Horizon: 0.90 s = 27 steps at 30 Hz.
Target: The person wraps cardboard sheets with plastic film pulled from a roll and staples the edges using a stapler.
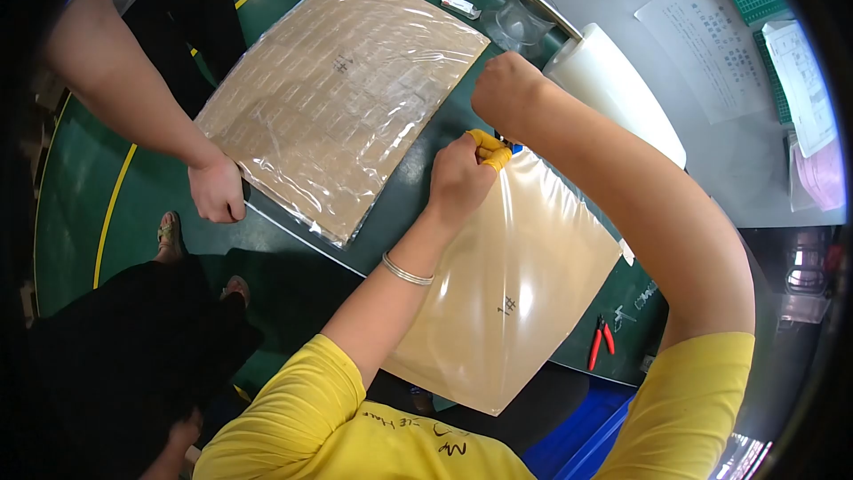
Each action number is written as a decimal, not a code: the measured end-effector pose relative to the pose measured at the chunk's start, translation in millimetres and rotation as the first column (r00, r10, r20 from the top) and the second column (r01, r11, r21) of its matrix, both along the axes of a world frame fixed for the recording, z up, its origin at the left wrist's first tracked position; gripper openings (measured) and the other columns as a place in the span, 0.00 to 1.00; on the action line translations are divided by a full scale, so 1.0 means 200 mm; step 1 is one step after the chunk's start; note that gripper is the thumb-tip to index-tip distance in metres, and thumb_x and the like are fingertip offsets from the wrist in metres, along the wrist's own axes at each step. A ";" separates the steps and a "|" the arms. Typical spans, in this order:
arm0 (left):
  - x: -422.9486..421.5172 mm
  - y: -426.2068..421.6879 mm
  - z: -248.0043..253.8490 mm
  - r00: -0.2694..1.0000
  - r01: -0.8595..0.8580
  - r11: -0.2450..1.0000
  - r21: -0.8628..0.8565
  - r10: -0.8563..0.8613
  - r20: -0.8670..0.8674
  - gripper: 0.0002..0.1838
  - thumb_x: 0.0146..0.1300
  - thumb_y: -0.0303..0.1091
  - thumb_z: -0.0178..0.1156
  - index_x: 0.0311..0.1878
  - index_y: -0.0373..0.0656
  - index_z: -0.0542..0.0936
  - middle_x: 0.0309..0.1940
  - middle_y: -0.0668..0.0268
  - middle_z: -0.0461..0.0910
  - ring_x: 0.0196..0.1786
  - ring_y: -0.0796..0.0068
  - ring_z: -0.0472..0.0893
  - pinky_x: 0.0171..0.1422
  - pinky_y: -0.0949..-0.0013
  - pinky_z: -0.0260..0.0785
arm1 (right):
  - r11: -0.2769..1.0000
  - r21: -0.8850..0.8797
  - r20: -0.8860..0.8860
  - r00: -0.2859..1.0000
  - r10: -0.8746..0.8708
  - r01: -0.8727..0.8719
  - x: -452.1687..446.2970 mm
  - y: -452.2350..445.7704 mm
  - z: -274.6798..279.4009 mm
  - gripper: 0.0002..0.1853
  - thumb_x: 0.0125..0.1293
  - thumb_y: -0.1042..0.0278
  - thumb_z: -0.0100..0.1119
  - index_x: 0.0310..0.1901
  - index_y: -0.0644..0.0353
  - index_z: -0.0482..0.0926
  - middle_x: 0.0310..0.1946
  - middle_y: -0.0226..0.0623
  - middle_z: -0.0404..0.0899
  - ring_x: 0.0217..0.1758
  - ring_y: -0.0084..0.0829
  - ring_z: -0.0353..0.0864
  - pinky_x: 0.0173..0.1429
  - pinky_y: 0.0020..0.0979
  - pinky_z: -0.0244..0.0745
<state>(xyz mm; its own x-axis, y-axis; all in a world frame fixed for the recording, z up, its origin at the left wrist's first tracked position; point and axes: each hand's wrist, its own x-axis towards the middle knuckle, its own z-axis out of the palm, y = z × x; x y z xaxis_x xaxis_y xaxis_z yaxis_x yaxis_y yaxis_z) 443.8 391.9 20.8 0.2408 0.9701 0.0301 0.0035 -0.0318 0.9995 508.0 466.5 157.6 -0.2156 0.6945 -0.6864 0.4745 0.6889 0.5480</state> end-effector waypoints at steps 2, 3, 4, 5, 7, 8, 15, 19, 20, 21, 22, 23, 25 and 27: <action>0.01 0.00 -0.02 1.000 -0.005 1.000 0.016 0.005 -0.013 0.09 0.53 0.29 0.57 0.36 0.34 0.78 0.34 0.50 0.82 0.40 0.49 0.81 0.45 0.57 0.72 | 1.000 -0.007 0.007 1.000 -0.004 0.004 0.02 0.02 -0.01 0.16 0.45 0.63 0.73 0.39 0.42 0.85 0.37 0.24 0.81 0.51 0.30 0.77 0.50 0.28 0.75; 0.00 0.00 -0.02 1.000 -0.010 0.999 0.032 0.011 -0.027 0.09 0.53 0.30 0.57 0.36 0.34 0.77 0.34 0.50 0.82 0.40 0.49 0.81 0.45 0.57 0.72 | 0.999 -0.032 -0.009 1.000 -0.017 0.017 0.02 0.03 -0.01 0.16 0.44 0.63 0.73 0.39 0.42 0.85 0.37 0.24 0.81 0.51 0.30 0.77 0.51 0.28 0.75; 0.00 0.00 -0.01 1.000 -0.010 0.999 0.031 0.011 -0.028 0.09 0.53 0.30 0.57 0.36 0.34 0.77 0.34 0.50 0.82 0.40 0.49 0.81 0.45 0.57 0.72 | 0.998 -0.056 -0.025 0.999 -0.030 0.029 0.03 0.04 -0.01 0.17 0.44 0.62 0.73 0.40 0.41 0.85 0.37 0.24 0.81 0.51 0.31 0.77 0.51 0.29 0.75; 0.00 -0.01 -0.01 1.000 -0.015 1.000 0.025 0.015 -0.013 0.09 0.54 0.30 0.58 0.36 0.34 0.77 0.34 0.50 0.82 0.40 0.49 0.81 0.44 0.57 0.72 | 0.998 -0.057 -0.025 0.999 -0.030 0.029 0.03 0.04 -0.01 0.17 0.44 0.62 0.73 0.40 0.41 0.85 0.37 0.24 0.81 0.51 0.31 0.77 0.51 0.29 0.75; 0.00 -0.01 -0.01 1.000 -0.017 1.000 0.019 0.017 0.001 0.09 0.54 0.29 0.58 0.36 0.34 0.77 0.34 0.50 0.82 0.40 0.49 0.81 0.44 0.57 0.72 | 0.997 -0.056 0.006 0.998 -0.057 0.057 0.02 0.04 -0.01 0.18 0.43 0.63 0.73 0.40 0.42 0.85 0.38 0.24 0.81 0.51 0.32 0.77 0.51 0.29 0.75; 0.00 -0.01 0.00 1.000 -0.012 1.000 0.020 0.012 0.013 0.09 0.54 0.29 0.59 0.36 0.34 0.77 0.34 0.50 0.82 0.40 0.49 0.81 0.44 0.57 0.72 | 0.997 -0.056 0.005 0.998 -0.058 0.058 0.02 0.04 0.00 0.18 0.43 0.63 0.73 0.40 0.42 0.85 0.38 0.24 0.81 0.51 0.32 0.77 0.51 0.29 0.75; 0.01 -0.01 -0.02 1.000 -0.019 0.999 0.037 0.019 -0.009 0.09 0.54 0.28 0.59 0.37 0.33 0.76 0.34 0.48 0.82 0.40 0.49 0.81 0.44 0.57 0.73 | 0.993 -0.082 0.002 0.996 -0.085 0.085 0.02 0.05 0.00 0.20 0.41 0.62 0.74 0.41 0.42 0.85 0.39 0.25 0.82 0.51 0.32 0.77 0.52 0.30 0.75; 0.02 -0.01 -0.03 0.999 -0.041 0.999 0.026 0.041 0.030 0.09 0.54 0.28 0.62 0.37 0.33 0.78 0.30 0.57 0.82 0.33 0.62 0.81 0.39 0.67 0.72 | 0.982 -0.121 -0.035 0.988 -0.150 0.144 0.03 0.07 0.04 0.20 0.41 0.62 0.75 0.42 0.44 0.86 0.38 0.26 0.82 0.51 0.33 0.78 0.52 0.30 0.75; 0.02 -0.01 -0.03 0.999 -0.043 0.999 0.033 0.042 0.022 0.09 0.54 0.28 0.62 0.36 0.33 0.78 0.30 0.57 0.82 0.33 0.63 0.81 0.39 0.67 0.71 | 0.982 -0.121 -0.035 0.988 -0.151 0.146 0.03 0.06 0.04 0.20 0.41 0.62 0.75 0.42 0.44 0.86 0.38 0.26 0.82 0.51 0.33 0.78 0.52 0.30 0.75; 0.02 -0.01 -0.02 0.999 -0.043 0.998 0.041 0.042 0.015 0.09 0.55 0.28 0.62 0.36 0.33 0.78 0.30 0.57 0.82 0.32 0.64 0.81 0.39 0.68 0.71 | 0.986 -0.110 -0.019 0.992 -0.127 0.124 0.02 0.06 0.03 0.20 0.42 0.62 0.75 0.42 0.44 0.86 0.38 0.26 0.82 0.51 0.33 0.78 0.52 0.30 0.75; 0.02 -0.01 -0.02 0.999 -0.040 0.998 0.042 0.040 0.015 0.09 0.55 0.28 0.62 0.36 0.33 0.78 0.30 0.57 0.82 0.32 0.64 0.81 0.39 0.68 0.71 | 0.990 -0.098 -0.004 0.995 -0.102 0.101 0.01 0.05 0.03 0.20 0.42 0.62 0.75 0.42 0.44 0.86 0.38 0.26 0.82 0.52 0.33 0.78 0.52 0.30 0.75; 0.02 -0.01 -0.01 0.999 -0.031 0.999 0.022 0.030 0.020 0.10 0.54 0.28 0.63 0.37 0.33 0.77 0.29 0.59 0.81 0.32 0.65 0.80 0.38 0.68 0.71 | 0.990 -0.096 -0.004 0.995 -0.102 0.101 0.01 0.06 0.03 0.20 0.42 0.62 0.75 0.42 0.44 0.86 0.38 0.26 0.82 0.52 0.33 0.78 0.52 0.30 0.75; -0.01 -0.01 0.02 0.999 -0.024 1.000 0.001 0.024 0.022 0.11 0.54 0.28 0.64 0.39 0.33 0.77 0.29 0.60 0.81 0.31 0.67 0.80 0.38 0.68 0.71 | 0.988 -0.111 -0.007 0.994 -0.109 0.108 0.01 0.06 0.03 0.20 0.42 0.62 0.74 0.42 0.45 0.86 0.39 0.27 0.82 0.51 0.33 0.78 0.52 0.31 0.75; -0.01 -0.01 0.05 0.998 0.013 0.992 -0.129 -0.004 0.065 0.16 0.53 0.29 0.66 0.43 0.34 0.75 0.32 0.62 0.80 0.35 0.69 0.80 0.42 0.70 0.71 | 0.991 -0.098 -0.006 0.996 -0.094 0.093 0.01 0.05 0.03 0.19 0.43 0.63 0.74 0.41 0.45 0.86 0.38 0.27 0.83 0.51 0.33 0.79 0.52 0.31 0.75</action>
